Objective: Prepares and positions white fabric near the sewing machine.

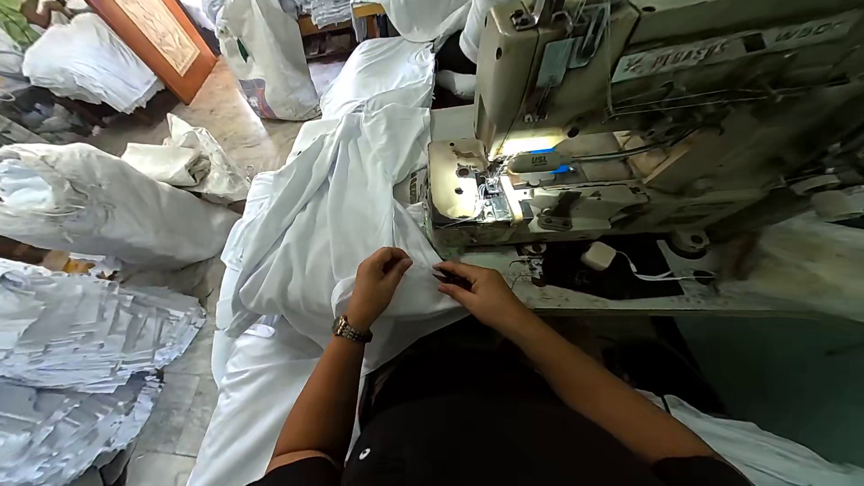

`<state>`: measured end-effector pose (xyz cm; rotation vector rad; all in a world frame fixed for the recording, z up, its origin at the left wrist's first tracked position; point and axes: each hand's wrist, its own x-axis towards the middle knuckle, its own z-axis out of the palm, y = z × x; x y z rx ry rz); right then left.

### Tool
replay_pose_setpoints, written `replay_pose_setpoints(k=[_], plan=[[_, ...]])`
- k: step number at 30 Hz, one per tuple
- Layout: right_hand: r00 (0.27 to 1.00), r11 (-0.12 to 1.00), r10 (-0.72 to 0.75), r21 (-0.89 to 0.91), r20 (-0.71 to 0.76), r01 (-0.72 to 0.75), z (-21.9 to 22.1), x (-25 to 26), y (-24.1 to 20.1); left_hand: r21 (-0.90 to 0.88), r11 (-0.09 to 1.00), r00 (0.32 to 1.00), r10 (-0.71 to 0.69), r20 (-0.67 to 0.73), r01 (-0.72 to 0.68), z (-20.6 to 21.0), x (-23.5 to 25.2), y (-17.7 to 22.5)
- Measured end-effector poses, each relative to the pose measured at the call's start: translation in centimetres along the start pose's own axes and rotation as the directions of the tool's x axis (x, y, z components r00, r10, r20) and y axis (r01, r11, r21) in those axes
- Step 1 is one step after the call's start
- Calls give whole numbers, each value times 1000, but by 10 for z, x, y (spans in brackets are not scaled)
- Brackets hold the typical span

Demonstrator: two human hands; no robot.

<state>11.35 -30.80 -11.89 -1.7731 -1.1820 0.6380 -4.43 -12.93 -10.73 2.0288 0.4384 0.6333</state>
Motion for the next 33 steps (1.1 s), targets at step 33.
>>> replay_pose_setpoints(k=[33], plan=[[998,979,12,-203,-66,-25,9,12,-7,-346,916,973,228,38,-201,3,13,-25]])
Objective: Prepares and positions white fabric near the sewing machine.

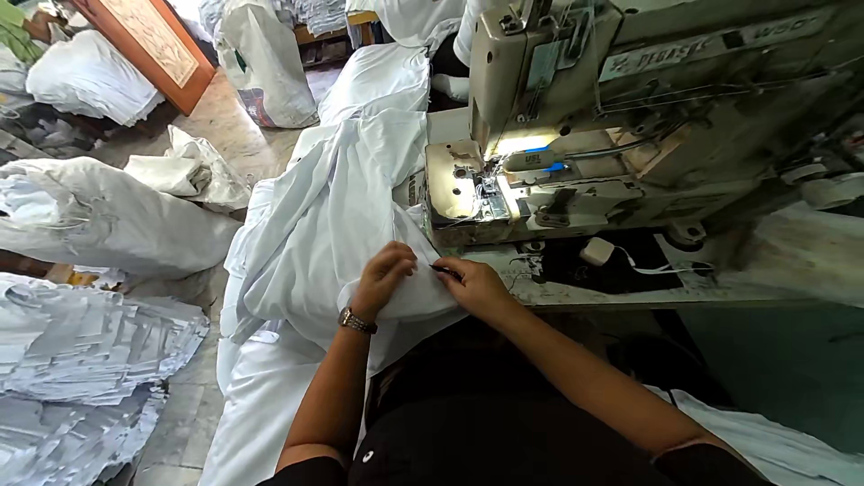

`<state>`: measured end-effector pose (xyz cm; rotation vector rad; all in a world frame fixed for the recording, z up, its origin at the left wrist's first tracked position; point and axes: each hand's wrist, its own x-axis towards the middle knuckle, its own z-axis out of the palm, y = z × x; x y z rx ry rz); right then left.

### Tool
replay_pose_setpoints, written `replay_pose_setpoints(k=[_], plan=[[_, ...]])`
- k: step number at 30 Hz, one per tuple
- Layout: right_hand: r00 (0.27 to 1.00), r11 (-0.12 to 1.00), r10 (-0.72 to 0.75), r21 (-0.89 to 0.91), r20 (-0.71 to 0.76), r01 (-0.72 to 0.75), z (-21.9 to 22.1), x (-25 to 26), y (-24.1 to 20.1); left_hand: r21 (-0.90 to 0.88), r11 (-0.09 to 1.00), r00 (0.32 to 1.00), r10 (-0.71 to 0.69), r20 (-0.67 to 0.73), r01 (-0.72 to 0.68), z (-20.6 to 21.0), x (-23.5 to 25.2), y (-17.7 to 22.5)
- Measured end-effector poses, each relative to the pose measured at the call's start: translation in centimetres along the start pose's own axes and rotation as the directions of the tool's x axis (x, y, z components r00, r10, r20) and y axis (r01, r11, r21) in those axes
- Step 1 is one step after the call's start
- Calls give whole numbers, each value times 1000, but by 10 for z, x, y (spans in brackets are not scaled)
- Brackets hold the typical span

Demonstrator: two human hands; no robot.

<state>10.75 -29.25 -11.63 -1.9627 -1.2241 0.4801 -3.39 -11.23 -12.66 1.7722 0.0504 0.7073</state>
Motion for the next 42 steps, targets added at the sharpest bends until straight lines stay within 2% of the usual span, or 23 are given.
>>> replay_pose_setpoints(k=[2,3,4,6,7,9,11,15,20,21,22,23,25,26,27,28,29,30,31,33,35,40,42], plan=[[999,999,36,17,-18,-35,0,0,2,-288,956,956,-126,-265,46,-2,-1,4],[998,998,49,35,-39,-48,0,-1,4,-314,949,912,-164,-375,42,-6,-1,6],[996,997,55,62,-66,-51,1,-1,5,-243,969,870,-158,-467,45,-7,-3,6],[995,995,40,93,-94,-32,1,-1,7,103,982,849,-85,-522,161,-6,-9,13],[994,997,14,79,-109,-5,1,-2,9,325,916,881,-59,-470,235,-5,-13,18],[988,998,-55,-45,-143,49,0,-6,13,698,655,952,-114,-285,288,-1,-20,27],[982,980,-98,-187,-160,68,-4,-13,15,840,489,972,-132,-193,233,1,-27,28],[994,968,-39,-250,-99,13,-16,-22,21,842,496,974,-36,-223,211,-5,-30,37],[982,974,-107,-214,-156,72,-12,-22,26,820,573,986,-145,79,18,6,-14,32],[976,976,-139,-191,-168,106,-13,-23,26,794,607,990,-131,51,39,4,-11,28],[965,974,-178,-173,-192,145,-14,-24,26,752,650,994,-76,-82,112,1,-7,28],[950,970,-215,-160,-226,182,-17,-24,26,692,690,959,-7,-285,210,-6,-2,31],[923,963,-262,-143,-282,229,-21,-27,25,524,781,765,95,-636,339,-26,8,39],[918,963,-265,-120,-294,239,-22,-28,25,478,810,698,124,-705,338,-36,10,44],[917,964,-266,-100,-298,247,-22,-28,25,492,815,693,162,-702,308,-41,10,48],[918,965,-263,-84,-297,250,-23,-29,24,551,790,748,188,-637,270,-40,6,52],[920,966,-257,-65,-295,250,-22,-29,22,618,750,838,165,-521,236,-34,0,54],[922,966,-254,-41,-292,253,-22,-29,20,682,703,928,83,-362,204,-26,-7,56],[920,963,-263,-22,-290,268,-21,-29,17,738,652,981,-47,-190,174,-18,-12,57],[909,951,-300,-9,-290,310,-22,-29,12,813,575,982,-187,25,89,-8,-21,50],[882,936,-346,-63,-319,345,-27,-28,9,782,620,992,-126,17,65,-12,-26,49],[748,878,-479,-267,-460,398,-45,-25,-1,590,805,993,18,-116,54,-19,-21,102],[719,874,-485,-245,-498,419,-53,-26,-10,549,836,989,81,-126,1,-17,-17,121]])
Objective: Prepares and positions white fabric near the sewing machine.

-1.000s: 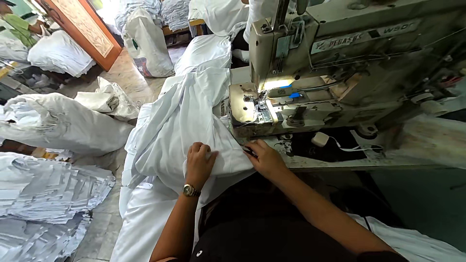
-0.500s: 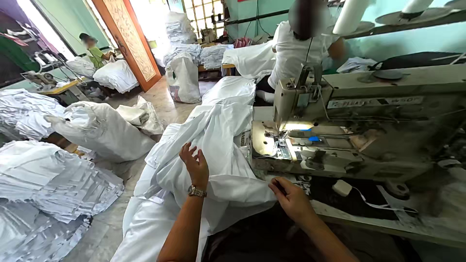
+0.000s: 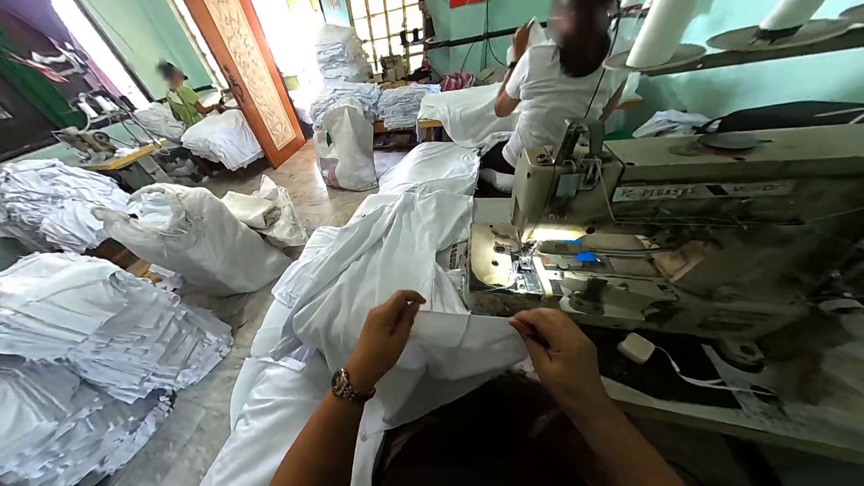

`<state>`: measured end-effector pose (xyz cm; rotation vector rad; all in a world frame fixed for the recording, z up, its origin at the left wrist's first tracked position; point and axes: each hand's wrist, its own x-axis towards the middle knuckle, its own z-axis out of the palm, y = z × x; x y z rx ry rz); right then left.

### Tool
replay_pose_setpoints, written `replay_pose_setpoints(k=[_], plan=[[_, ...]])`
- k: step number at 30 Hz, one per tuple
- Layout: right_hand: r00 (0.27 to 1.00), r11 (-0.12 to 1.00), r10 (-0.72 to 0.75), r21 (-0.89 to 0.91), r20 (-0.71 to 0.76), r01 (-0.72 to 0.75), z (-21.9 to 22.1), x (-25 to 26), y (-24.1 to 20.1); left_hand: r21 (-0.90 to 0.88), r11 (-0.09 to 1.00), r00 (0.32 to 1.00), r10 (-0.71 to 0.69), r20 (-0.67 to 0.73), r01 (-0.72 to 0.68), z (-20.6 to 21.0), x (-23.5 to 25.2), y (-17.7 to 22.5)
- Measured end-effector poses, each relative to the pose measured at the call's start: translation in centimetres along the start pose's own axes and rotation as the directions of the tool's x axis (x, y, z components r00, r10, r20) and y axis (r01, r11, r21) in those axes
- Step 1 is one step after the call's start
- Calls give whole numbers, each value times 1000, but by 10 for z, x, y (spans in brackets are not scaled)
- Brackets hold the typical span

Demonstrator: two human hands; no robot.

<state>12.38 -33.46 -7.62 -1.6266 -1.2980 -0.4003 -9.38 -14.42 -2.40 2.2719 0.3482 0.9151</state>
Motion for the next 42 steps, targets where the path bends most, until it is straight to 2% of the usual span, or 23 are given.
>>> replay_pose_setpoints(k=[2,3,5,7,9,11,13,15,18,21,27,31,35,38,40,42], plan=[[994,981,110,159,30,-113,-8,4,-11,-78,997,999,-14,-50,10,-4,2,12],[977,936,187,283,103,-209,-13,7,-16,-139,990,997,-39,-65,30,-5,1,15],[915,774,277,496,292,-393,-20,13,-20,-332,940,993,-99,-57,75,-11,-1,19],[886,649,264,609,382,-456,-22,15,-17,-501,859,994,-101,40,107,-21,-5,22],[894,580,255,682,368,-446,-20,15,-12,-477,873,991,-49,123,102,-32,-8,23],[908,542,238,728,346,-419,-19,14,-7,-294,953,992,-35,125,71,-35,-11,23],[925,551,155,747,346,-372,-19,13,-4,-107,993,996,-52,77,60,-35,-14,25],[931,629,51,712,361,-311,-20,11,-2,2,999,998,-47,31,47,-34,-17,27],[935,833,32,508,354,-220,-17,8,-3,87,996,999,-35,2,35,-35,-22,27],[950,937,0,332,313,-109,-15,3,-1,119,993,1000,-23,-10,24,-35,-26,29],[951,986,-117,144,287,79,-17,-2,0,228,973,1000,-18,-17,22,-38,-35,39],[950,990,-133,84,283,113,-14,-4,0,267,964,1000,-1,-5,2,-39,-34,40],[946,988,-123,124,300,90,-6,-7,0,304,952,999,34,3,-33,-33,-19,37],[935,975,-95,222,343,18,-4,-9,-3,168,983,997,70,34,-75,-16,12,34],[902,910,-47,391,428,-138,-7,-11,-3,78,994,996,78,49,-82,5,43,33],[831,759,84,506,549,-410,-13,-14,2,95,993,993,65,101,-75,29,77,28]])
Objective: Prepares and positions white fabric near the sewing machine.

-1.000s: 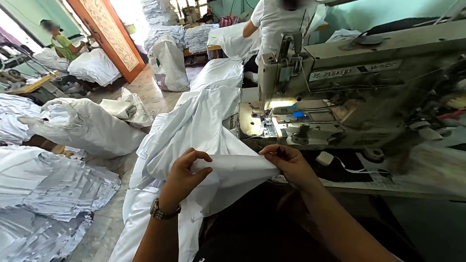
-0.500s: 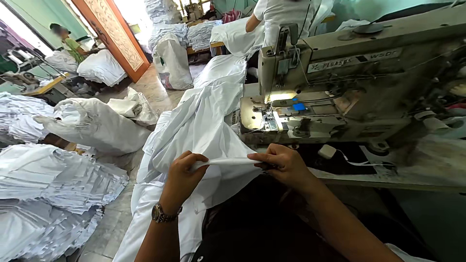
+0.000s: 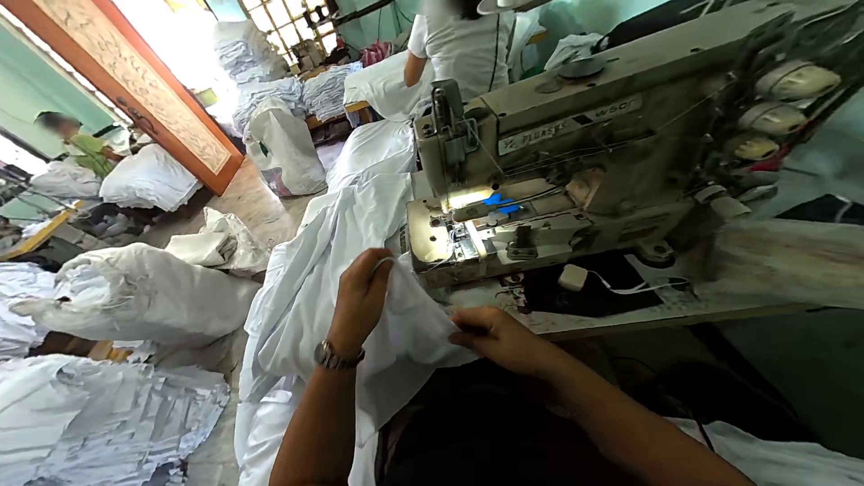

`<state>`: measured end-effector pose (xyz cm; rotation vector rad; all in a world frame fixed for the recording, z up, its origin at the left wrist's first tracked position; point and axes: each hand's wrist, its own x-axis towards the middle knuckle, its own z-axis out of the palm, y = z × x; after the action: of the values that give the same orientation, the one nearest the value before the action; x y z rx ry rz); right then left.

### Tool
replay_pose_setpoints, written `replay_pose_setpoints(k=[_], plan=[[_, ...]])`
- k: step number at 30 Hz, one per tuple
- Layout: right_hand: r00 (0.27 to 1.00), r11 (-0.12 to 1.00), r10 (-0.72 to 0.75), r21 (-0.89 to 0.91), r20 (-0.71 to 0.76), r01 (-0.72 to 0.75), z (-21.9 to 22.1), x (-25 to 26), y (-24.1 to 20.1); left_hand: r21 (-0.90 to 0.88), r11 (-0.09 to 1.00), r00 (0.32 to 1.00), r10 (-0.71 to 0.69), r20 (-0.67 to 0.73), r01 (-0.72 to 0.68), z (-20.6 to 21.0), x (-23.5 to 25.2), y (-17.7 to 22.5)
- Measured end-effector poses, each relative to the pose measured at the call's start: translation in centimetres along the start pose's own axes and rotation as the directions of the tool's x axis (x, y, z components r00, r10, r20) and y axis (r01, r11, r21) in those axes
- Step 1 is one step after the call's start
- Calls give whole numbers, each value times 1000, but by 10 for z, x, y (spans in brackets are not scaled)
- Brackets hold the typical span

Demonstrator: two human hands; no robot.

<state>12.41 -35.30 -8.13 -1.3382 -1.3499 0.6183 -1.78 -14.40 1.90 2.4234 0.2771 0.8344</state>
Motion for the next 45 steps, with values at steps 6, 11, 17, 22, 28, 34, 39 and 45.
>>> replay_pose_setpoints(k=[6,11,17,22,28,34,39,45], plan=[[889,890,397,333,-230,-311,-25,-2,21,309,943,914,-229,334,123,80,99,-20],[840,897,405,336,-360,-288,-39,16,26,272,937,899,-302,318,219,113,139,-31],[837,900,397,341,-377,-273,-30,12,26,234,961,933,-212,291,145,114,136,-38],[828,908,380,336,-413,-250,-26,10,33,191,970,942,-200,270,151,112,137,-32],[814,919,372,299,-445,-256,-25,10,31,168,969,950,-216,224,181,118,151,-51],[769,924,380,249,-515,-289,-29,27,28,302,941,958,-215,188,152,109,176,-45],[778,919,388,278,-494,-281,-23,18,34,164,982,992,84,89,-98,74,119,-61],[775,908,417,267,-475,-324,-16,12,37,100,871,557,216,802,-482,-12,-23,-50]])
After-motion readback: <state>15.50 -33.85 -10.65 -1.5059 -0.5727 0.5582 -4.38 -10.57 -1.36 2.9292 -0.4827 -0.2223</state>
